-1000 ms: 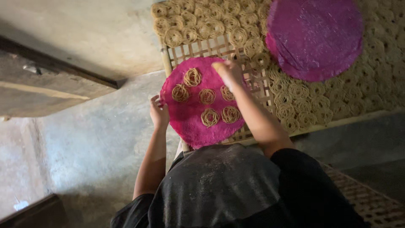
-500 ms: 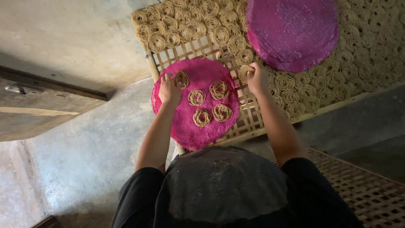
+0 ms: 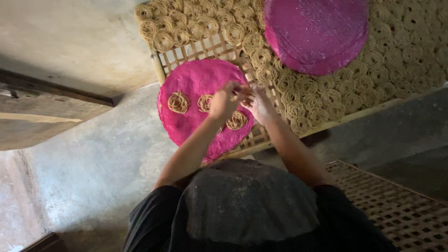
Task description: The person arranges dried noodle nests onto round pink plastic sheets on bamboo drying trays, stacks the filled sheets aside, covers them with another pink sheet, and repositions trays. At the end the person lifts and carries a full tray of noodle nests.
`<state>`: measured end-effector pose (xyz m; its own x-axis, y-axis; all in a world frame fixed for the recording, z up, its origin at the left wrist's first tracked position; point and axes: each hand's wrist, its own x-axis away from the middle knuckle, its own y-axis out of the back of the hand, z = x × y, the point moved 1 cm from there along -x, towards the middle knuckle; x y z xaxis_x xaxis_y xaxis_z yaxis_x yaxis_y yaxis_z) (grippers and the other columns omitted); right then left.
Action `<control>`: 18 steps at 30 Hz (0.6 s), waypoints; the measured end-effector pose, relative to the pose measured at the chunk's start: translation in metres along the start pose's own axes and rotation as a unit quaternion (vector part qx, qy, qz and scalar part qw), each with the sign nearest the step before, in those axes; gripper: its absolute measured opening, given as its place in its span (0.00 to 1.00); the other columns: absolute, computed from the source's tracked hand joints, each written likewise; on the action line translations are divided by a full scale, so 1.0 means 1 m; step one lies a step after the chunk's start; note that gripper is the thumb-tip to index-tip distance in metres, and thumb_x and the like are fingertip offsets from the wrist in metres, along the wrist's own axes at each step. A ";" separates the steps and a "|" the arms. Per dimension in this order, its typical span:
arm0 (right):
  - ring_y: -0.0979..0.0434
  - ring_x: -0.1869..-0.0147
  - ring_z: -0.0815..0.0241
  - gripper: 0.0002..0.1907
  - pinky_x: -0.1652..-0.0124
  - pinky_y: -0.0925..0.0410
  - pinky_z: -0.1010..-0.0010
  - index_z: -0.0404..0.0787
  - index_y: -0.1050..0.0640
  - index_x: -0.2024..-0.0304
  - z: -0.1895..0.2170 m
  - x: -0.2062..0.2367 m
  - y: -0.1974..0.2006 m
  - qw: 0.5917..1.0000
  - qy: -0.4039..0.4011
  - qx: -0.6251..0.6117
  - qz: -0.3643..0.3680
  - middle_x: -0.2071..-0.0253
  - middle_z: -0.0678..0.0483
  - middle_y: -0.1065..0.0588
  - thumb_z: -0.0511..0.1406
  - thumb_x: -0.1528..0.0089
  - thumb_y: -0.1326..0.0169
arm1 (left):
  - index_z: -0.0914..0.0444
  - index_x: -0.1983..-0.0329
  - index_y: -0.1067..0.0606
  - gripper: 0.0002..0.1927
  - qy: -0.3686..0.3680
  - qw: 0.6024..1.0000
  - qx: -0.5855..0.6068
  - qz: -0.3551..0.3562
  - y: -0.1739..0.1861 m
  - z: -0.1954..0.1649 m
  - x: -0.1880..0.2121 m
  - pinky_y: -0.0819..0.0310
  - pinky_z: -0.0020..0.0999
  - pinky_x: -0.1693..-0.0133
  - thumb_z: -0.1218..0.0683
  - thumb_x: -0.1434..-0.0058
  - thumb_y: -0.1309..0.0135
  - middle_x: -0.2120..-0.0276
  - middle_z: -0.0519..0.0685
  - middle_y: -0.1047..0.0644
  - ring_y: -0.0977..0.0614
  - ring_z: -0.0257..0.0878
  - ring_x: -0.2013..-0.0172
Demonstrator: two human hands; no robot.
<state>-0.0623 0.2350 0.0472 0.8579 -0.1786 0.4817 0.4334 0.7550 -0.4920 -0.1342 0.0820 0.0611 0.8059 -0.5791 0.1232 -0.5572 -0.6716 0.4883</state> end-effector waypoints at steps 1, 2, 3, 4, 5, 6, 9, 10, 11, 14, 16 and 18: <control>0.26 0.61 0.67 0.12 0.62 0.34 0.76 0.40 0.21 0.53 -0.002 -0.003 0.007 0.999 0.041 -0.006 0.032 0.55 0.53 0.21 0.38 0.32 0.52 | 0.58 0.50 0.24 0.14 -0.054 0.997 -0.035 -0.040 -0.007 -0.006 0.001 0.20 0.41 0.56 0.52 0.38 0.41 0.55 0.49 0.21 0.19 0.44 0.57; 0.29 0.62 0.69 0.09 0.65 0.38 0.78 0.40 0.20 0.51 -0.005 -0.004 0.016 0.995 0.080 -0.015 0.061 0.53 0.53 0.21 0.34 0.31 0.48 | 0.60 0.49 0.25 0.18 -0.105 0.989 -0.071 -0.077 -0.015 -0.009 0.003 0.22 0.42 0.53 0.52 0.41 0.39 0.53 0.52 0.23 0.21 0.48 0.53; 0.31 0.65 0.68 0.08 0.67 0.39 0.78 0.38 0.22 0.55 -0.004 -0.006 0.027 0.986 0.096 0.005 0.134 0.60 0.54 0.25 0.34 0.29 0.50 | 0.62 0.47 0.25 0.22 -0.156 0.976 -0.106 -0.112 -0.021 -0.009 0.005 0.24 0.44 0.50 0.53 0.44 0.37 0.51 0.55 0.24 0.24 0.52 0.48; 0.33 0.68 0.67 0.10 0.69 0.40 0.77 0.35 0.24 0.59 0.002 -0.009 0.037 0.971 0.115 0.025 0.209 0.66 0.55 0.29 0.34 0.27 0.53 | 0.63 0.44 0.26 0.22 -0.090 0.982 -0.148 -0.080 -0.025 -0.005 0.004 0.25 0.42 0.48 0.54 0.42 0.40 0.48 0.55 0.27 0.26 0.50 0.47; 0.32 0.67 0.63 0.09 0.68 0.39 0.74 0.34 0.24 0.60 0.005 -0.010 0.043 0.954 0.183 0.152 0.183 0.67 0.53 0.29 0.34 0.29 0.51 | 0.64 0.42 0.28 0.23 -0.024 0.980 -0.190 -0.049 -0.027 0.002 0.000 0.26 0.40 0.45 0.55 0.40 0.42 0.44 0.55 0.30 0.27 0.47 0.45; 0.31 0.66 0.59 0.09 0.67 0.37 0.70 0.33 0.25 0.61 0.011 -0.010 0.048 0.919 0.246 0.275 0.142 0.67 0.51 0.29 0.34 0.30 0.50 | 0.65 0.39 0.30 0.23 0.042 0.972 -0.230 -0.018 -0.028 0.008 -0.004 0.27 0.38 0.43 0.57 0.38 0.44 0.41 0.55 0.33 0.28 0.45 0.44; 0.22 0.58 0.45 0.12 0.60 0.29 0.55 0.34 0.23 0.54 0.024 -0.005 0.064 0.642 0.393 0.640 -0.156 0.58 0.41 0.22 0.32 0.39 0.41 | 0.68 0.31 0.36 0.30 0.029 0.942 -0.333 -0.035 -0.031 0.021 -0.011 0.25 0.41 0.50 0.59 0.37 0.47 0.42 0.61 0.36 0.30 0.52 0.46; 0.21 0.58 0.45 0.12 0.60 0.29 0.55 0.35 0.23 0.52 0.028 -0.003 0.065 0.657 0.379 0.633 -0.156 0.58 0.42 0.22 0.31 0.38 0.42 | 0.69 0.33 0.35 0.29 0.051 0.950 -0.306 -0.035 -0.033 0.024 -0.015 0.25 0.41 0.49 0.58 0.37 0.46 0.43 0.60 0.36 0.30 0.51 0.45; 0.20 0.57 0.46 0.12 0.59 0.28 0.55 0.35 0.23 0.50 0.031 0.000 0.065 0.672 0.363 0.626 -0.156 0.57 0.42 0.22 0.30 0.36 0.42 | 0.69 0.34 0.35 0.28 0.073 0.957 -0.279 -0.032 -0.034 0.025 -0.018 0.24 0.41 0.47 0.57 0.37 0.46 0.43 0.60 0.35 0.30 0.51 0.44; 0.22 0.53 0.41 0.12 0.54 0.30 0.50 0.37 0.22 0.49 0.041 0.003 0.063 0.650 0.347 0.653 -0.172 0.56 0.43 0.22 0.31 0.35 0.42 | 0.69 0.40 0.33 0.23 0.102 0.957 -0.264 -0.055 -0.036 0.023 -0.029 0.24 0.41 0.46 0.54 0.35 0.46 0.43 0.59 0.35 0.31 0.52 0.42; 0.22 0.52 0.40 0.15 0.55 0.30 0.49 0.37 0.22 0.48 0.046 0.004 0.062 0.596 0.351 0.695 -0.194 0.55 0.43 0.22 0.31 0.37 0.41 | 0.69 0.43 0.31 0.19 0.096 0.948 -0.301 -0.049 -0.037 0.021 -0.035 0.24 0.41 0.45 0.55 0.34 0.46 0.42 0.60 0.34 0.30 0.52 0.42; 0.23 0.51 0.37 0.19 0.56 0.29 0.50 0.36 0.22 0.47 0.046 0.006 0.063 0.541 0.389 0.714 -0.216 0.54 0.40 0.23 0.34 0.41 0.40 | 0.68 0.45 0.31 0.17 0.075 0.929 -0.363 -0.012 -0.040 0.021 -0.039 0.24 0.40 0.44 0.58 0.34 0.47 0.42 0.61 0.33 0.29 0.50 0.43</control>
<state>-0.0423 0.3106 0.0530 0.8590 -0.3245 -0.3960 0.4615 0.1558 0.8734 -0.1474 0.1212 0.0188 0.8659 -0.4599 0.1970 -0.3007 -0.1636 0.9396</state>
